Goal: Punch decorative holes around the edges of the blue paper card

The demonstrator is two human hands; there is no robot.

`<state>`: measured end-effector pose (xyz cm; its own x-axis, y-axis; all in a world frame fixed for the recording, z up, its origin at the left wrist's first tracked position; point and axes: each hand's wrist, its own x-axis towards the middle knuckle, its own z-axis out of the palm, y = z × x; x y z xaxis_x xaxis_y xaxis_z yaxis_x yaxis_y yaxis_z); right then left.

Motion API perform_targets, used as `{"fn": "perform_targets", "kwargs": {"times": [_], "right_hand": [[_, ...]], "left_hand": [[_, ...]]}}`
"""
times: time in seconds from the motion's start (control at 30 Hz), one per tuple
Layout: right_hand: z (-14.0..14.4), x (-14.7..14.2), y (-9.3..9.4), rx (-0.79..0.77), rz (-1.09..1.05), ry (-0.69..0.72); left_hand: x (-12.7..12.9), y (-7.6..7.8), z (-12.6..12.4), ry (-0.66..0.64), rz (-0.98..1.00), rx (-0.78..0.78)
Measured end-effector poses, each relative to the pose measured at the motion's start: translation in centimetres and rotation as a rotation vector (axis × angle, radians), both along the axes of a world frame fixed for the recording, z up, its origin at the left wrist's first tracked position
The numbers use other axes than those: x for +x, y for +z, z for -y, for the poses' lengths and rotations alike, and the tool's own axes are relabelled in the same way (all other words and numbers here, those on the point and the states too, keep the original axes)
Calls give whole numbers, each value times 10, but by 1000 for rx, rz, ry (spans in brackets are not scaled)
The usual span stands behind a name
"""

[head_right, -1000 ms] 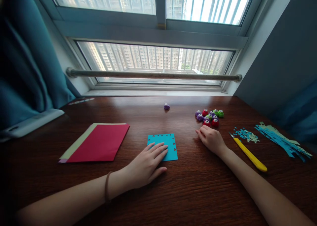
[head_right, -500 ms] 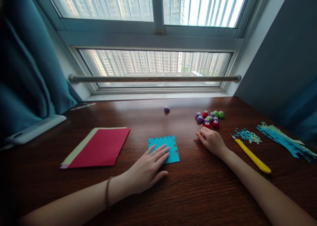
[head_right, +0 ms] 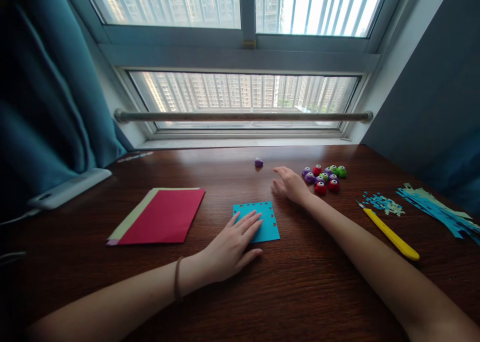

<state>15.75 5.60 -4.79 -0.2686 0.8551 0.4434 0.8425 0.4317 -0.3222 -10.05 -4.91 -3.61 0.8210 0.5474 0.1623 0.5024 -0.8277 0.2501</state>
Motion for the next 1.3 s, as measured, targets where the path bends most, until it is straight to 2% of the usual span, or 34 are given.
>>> {"fn": "perform_targets", "kwargs": {"times": [0.1,0.2,0.3,0.4,0.5,0.57,0.63,0.77,0.83,0.9,1.03,1.3], "right_hand": [[-56,-29,1,-34,-9,-14],[-99,-46,0,-107,-40,-47],[-121,-50,-3,-179,-91,-57],[-123,-49,-8,-225,-172,-64],[-106,-46,-8,-237,-303,-84],[-83,-43,-4,-236,-418,-86],[-49,-40,3,-244,-541,-63],[36,-30,12,-326,-742,24],[74,-24,11,-410,-820,39],[100,-19,7,-549,-980,11],[116,-12,3,-606,-1043,-27],[108,-2,4,-752,-830,40]], "left_hand": [[-2,-1,1,23,6,-8],[-2,-1,1,33,23,-6],[-2,-2,1,64,36,-6],[-2,-4,0,125,49,-4],[-2,-6,-3,201,96,-1],[-2,-7,-5,240,121,-16],[-2,-8,-6,245,119,-50],[-2,-7,-9,229,88,-99],[-1,-6,-9,232,89,-80],[0,-5,-9,231,89,-37],[1,-2,-8,214,59,82],[-1,-2,-9,165,77,224]]}}
